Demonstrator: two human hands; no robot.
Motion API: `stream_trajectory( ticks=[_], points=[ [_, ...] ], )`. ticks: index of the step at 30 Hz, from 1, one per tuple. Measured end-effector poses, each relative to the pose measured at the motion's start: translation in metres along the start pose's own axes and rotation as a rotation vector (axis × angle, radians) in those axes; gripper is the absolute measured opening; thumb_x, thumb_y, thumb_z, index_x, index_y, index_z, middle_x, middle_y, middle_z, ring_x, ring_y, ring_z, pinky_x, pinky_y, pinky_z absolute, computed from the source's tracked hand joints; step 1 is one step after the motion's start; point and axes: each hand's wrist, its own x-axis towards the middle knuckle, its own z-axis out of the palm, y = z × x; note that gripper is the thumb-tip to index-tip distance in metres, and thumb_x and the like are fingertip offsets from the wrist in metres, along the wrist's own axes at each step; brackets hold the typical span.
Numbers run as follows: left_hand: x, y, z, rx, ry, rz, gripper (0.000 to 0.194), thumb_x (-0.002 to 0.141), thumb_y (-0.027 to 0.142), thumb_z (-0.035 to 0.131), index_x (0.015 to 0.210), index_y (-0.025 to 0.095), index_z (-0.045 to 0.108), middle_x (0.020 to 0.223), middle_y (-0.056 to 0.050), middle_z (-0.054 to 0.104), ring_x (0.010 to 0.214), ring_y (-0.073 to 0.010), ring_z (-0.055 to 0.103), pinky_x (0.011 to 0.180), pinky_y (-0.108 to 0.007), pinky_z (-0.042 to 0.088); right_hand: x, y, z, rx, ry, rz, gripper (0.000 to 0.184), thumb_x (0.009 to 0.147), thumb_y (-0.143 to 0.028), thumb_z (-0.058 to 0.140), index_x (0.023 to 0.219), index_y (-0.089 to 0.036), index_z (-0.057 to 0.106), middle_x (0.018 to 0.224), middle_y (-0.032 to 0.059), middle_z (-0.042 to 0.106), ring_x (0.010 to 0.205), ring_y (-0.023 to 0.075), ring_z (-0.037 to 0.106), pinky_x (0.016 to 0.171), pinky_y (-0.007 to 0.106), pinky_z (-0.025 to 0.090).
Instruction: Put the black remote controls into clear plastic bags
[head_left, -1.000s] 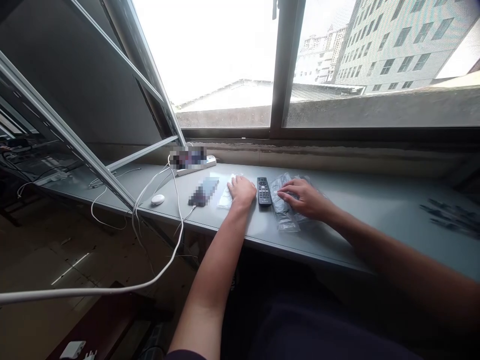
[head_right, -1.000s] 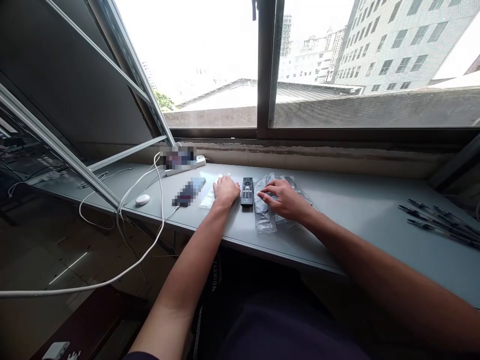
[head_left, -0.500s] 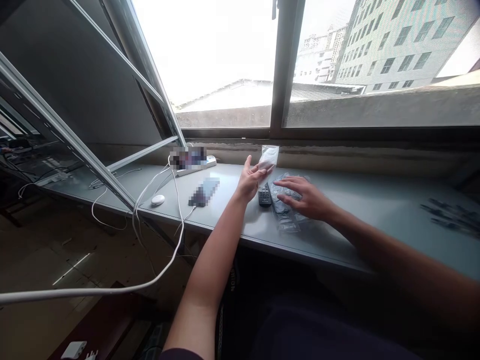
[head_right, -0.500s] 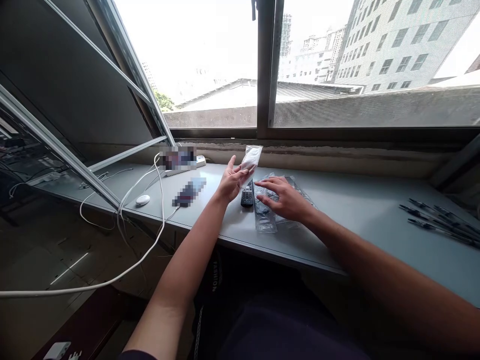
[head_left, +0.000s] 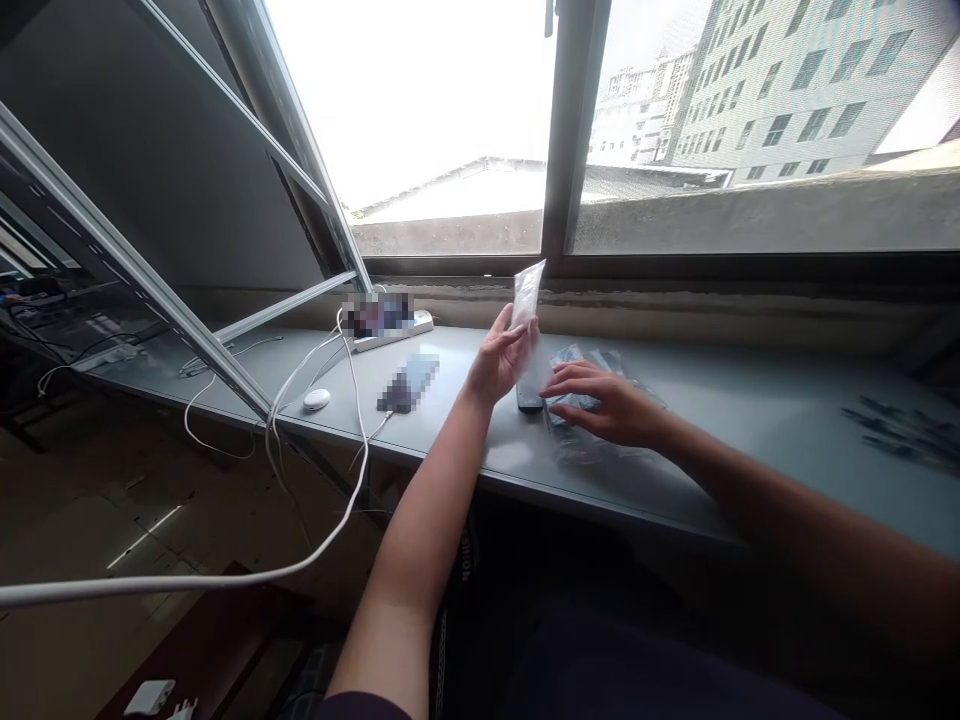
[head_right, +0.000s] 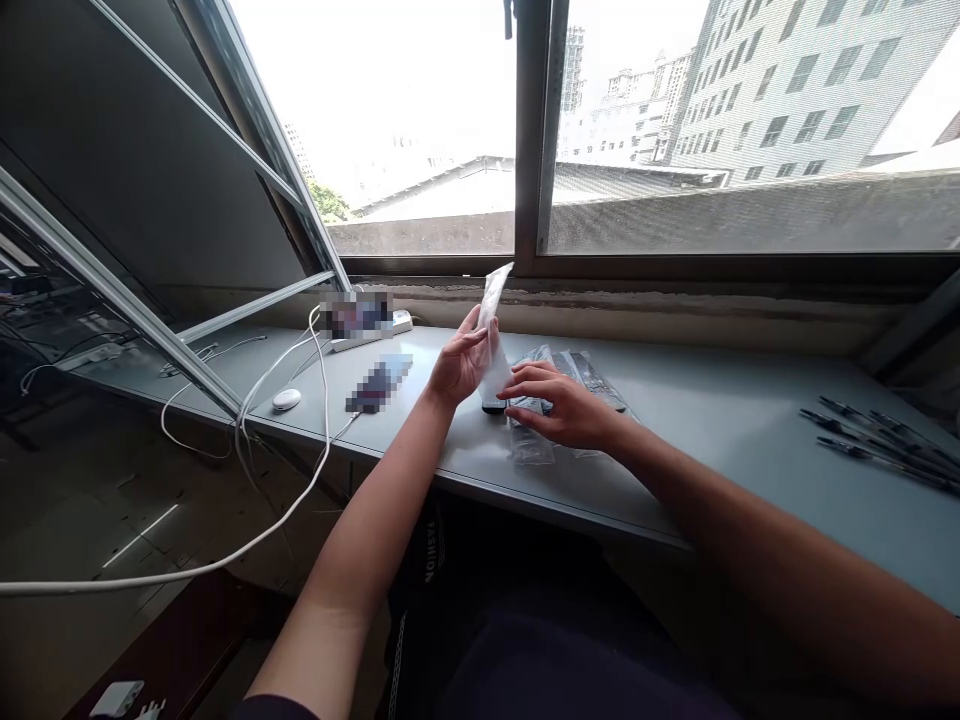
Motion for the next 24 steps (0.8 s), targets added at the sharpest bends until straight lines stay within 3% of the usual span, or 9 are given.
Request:
stream_trajectory(
  ticks=[5, 8, 11, 13, 16, 19, 21, 24],
  points=[
    [0.004, 0.007, -0.007, -0.102, 0.039, 0.084, 0.039, 0.104, 0.008, 0.063, 0.139, 0.022, 0.075, 0.108, -0.005, 0.082, 0.104, -0.0142, 0.082, 0.104, -0.027, 0.062, 0.002, 0.002, -0.003, -0.021, 0.187, 0.097, 0.015, 0.106, -0.044, 0.082, 0.106, -0.030, 0.086, 0.110, 0.0074, 0.085, 0.100, 0.0309, 0.080, 0.097, 0.052, 0.065],
    [0.009, 0.009, -0.012, -0.185, 0.134, 0.083, 0.035, 0.105, 0.014, 0.059, 0.135, 0.020, 0.076, 0.099, -0.005, 0.080, 0.092, -0.0156, 0.080, 0.097, -0.029, 0.063, 0.002, 0.002, -0.005, -0.033, 0.351, 0.140, 0.012, 0.104, -0.040, 0.083, 0.107, -0.029, 0.083, 0.104, 0.0060, 0.083, 0.095, 0.0289, 0.080, 0.092, 0.048, 0.066],
    [0.011, 0.008, -0.013, -0.174, 0.205, 0.068, 0.039, 0.110, 0.034, 0.062, 0.145, 0.020, 0.072, 0.115, -0.010, 0.083, 0.107, -0.0217, 0.082, 0.103, -0.035, 0.064, 0.002, -0.001, -0.006, -0.010, 0.460, 0.150, 0.027, 0.106, -0.035, 0.080, 0.132, -0.030, 0.081, 0.103, 0.0041, 0.083, 0.094, 0.0269, 0.081, 0.095, 0.047, 0.067],
    [0.011, 0.004, -0.009, -0.121, 0.196, 0.030, 0.056, 0.111, 0.053, 0.064, 0.158, 0.022, 0.065, 0.136, -0.014, 0.081, 0.130, -0.0274, 0.079, 0.112, -0.040, 0.062, 0.002, -0.004, -0.006, -0.033, 0.506, 0.150, 0.043, 0.106, -0.031, 0.079, 0.148, -0.030, 0.076, 0.103, 0.0028, 0.084, 0.092, 0.0257, 0.081, 0.097, 0.047, 0.068],
    [0.007, -0.001, -0.004, -0.011, 0.156, -0.055, 0.078, 0.108, 0.067, 0.066, 0.174, 0.028, 0.050, 0.159, -0.015, 0.071, 0.152, -0.0308, 0.068, 0.122, -0.046, 0.059, 0.002, -0.008, -0.007, -0.143, 0.556, 0.143, 0.040, 0.105, -0.032, 0.078, 0.145, -0.031, 0.079, 0.106, 0.0043, 0.086, 0.090, 0.0266, 0.080, 0.092, 0.048, 0.069],
    [0.005, -0.005, -0.002, 0.147, 0.075, -0.152, 0.075, 0.107, 0.060, 0.072, 0.172, 0.027, 0.054, 0.162, -0.017, 0.069, 0.151, -0.0315, 0.069, 0.123, -0.046, 0.059, 0.003, -0.011, -0.010, -0.217, 0.521, 0.110, 0.017, 0.109, -0.038, 0.074, 0.117, -0.032, 0.088, 0.109, 0.0089, 0.086, 0.098, 0.0320, 0.079, 0.093, 0.054, 0.068],
    [0.005, -0.008, -0.004, 0.252, -0.005, -0.217, 0.058, 0.107, 0.050, 0.075, 0.157, 0.020, 0.068, 0.152, -0.018, 0.075, 0.141, -0.0307, 0.075, 0.122, -0.044, 0.061, 0.003, -0.012, -0.011, -0.226, 0.475, 0.096, 0.020, 0.110, -0.042, 0.072, 0.106, -0.034, 0.090, 0.110, 0.0103, 0.086, 0.104, 0.0357, 0.077, 0.096, 0.059, 0.067],
    [0.008, -0.012, -0.010, 0.386, -0.047, -0.269, 0.026, 0.105, 0.029, 0.078, 0.125, 0.013, 0.081, 0.127, -0.017, 0.084, 0.119, -0.0258, 0.082, 0.117, -0.042, 0.064, 0.004, -0.012, -0.010, -0.229, 0.448, 0.095, 0.023, 0.111, -0.043, 0.070, 0.107, -0.037, 0.092, 0.112, 0.0102, 0.086, 0.111, 0.0383, 0.075, 0.100, 0.064, 0.065]
  ],
)
